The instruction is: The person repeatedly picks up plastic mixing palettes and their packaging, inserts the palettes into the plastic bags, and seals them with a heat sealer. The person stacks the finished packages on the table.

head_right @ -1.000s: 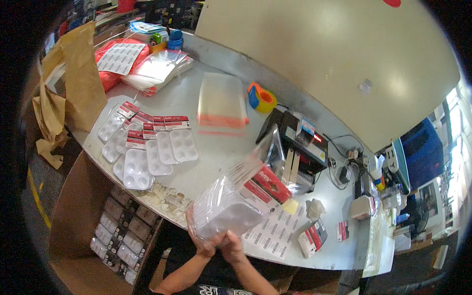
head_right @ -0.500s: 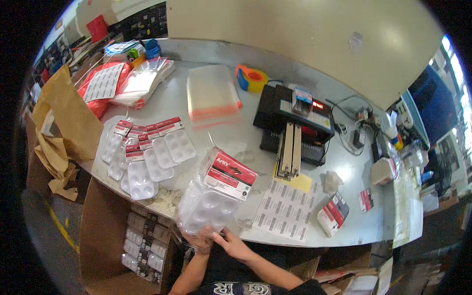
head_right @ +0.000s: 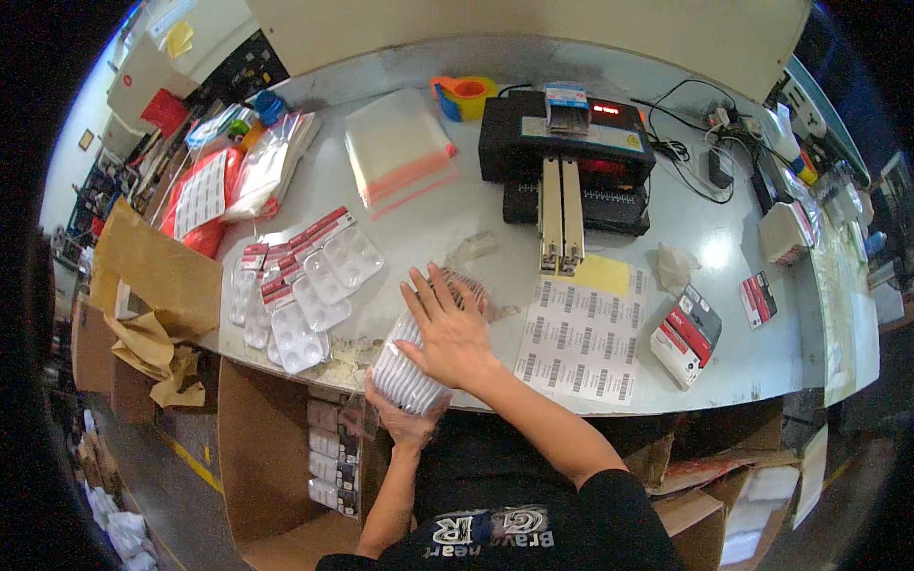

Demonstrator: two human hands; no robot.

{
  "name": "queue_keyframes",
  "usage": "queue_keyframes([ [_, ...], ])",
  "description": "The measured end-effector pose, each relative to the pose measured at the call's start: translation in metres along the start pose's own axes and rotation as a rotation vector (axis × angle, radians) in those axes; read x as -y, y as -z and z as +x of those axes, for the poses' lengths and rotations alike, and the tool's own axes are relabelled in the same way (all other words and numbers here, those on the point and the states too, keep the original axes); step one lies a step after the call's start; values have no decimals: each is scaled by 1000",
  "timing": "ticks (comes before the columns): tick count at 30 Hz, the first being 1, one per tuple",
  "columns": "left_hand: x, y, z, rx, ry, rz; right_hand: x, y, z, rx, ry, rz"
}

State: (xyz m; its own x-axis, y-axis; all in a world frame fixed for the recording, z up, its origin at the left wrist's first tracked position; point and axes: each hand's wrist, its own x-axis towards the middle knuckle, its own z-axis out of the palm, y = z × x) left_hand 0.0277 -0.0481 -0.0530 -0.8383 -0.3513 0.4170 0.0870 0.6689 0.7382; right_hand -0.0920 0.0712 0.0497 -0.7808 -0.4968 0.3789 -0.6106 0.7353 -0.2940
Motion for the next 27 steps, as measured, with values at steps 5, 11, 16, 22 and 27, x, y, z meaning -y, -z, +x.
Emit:
queue_keyframes([
  [5, -16, 11, 8, 70, 155, 90, -12, 13, -26, -103, -58, 334],
  [11, -45, 0, 24, 195, 955, -1222, -27, 43, -119, -143, -387, 472],
  [16, -87, 30, 10, 642, 1069, -1101, -8, 38, -166, -43, -601, 824],
  [22, -99, 61, 13, 235, 70, 189, -3, 30, -146, -293, -265, 266],
  [27, -82, 8, 18, 136, -263, 202, -22, 16, -114, -401, -77, 186],
])
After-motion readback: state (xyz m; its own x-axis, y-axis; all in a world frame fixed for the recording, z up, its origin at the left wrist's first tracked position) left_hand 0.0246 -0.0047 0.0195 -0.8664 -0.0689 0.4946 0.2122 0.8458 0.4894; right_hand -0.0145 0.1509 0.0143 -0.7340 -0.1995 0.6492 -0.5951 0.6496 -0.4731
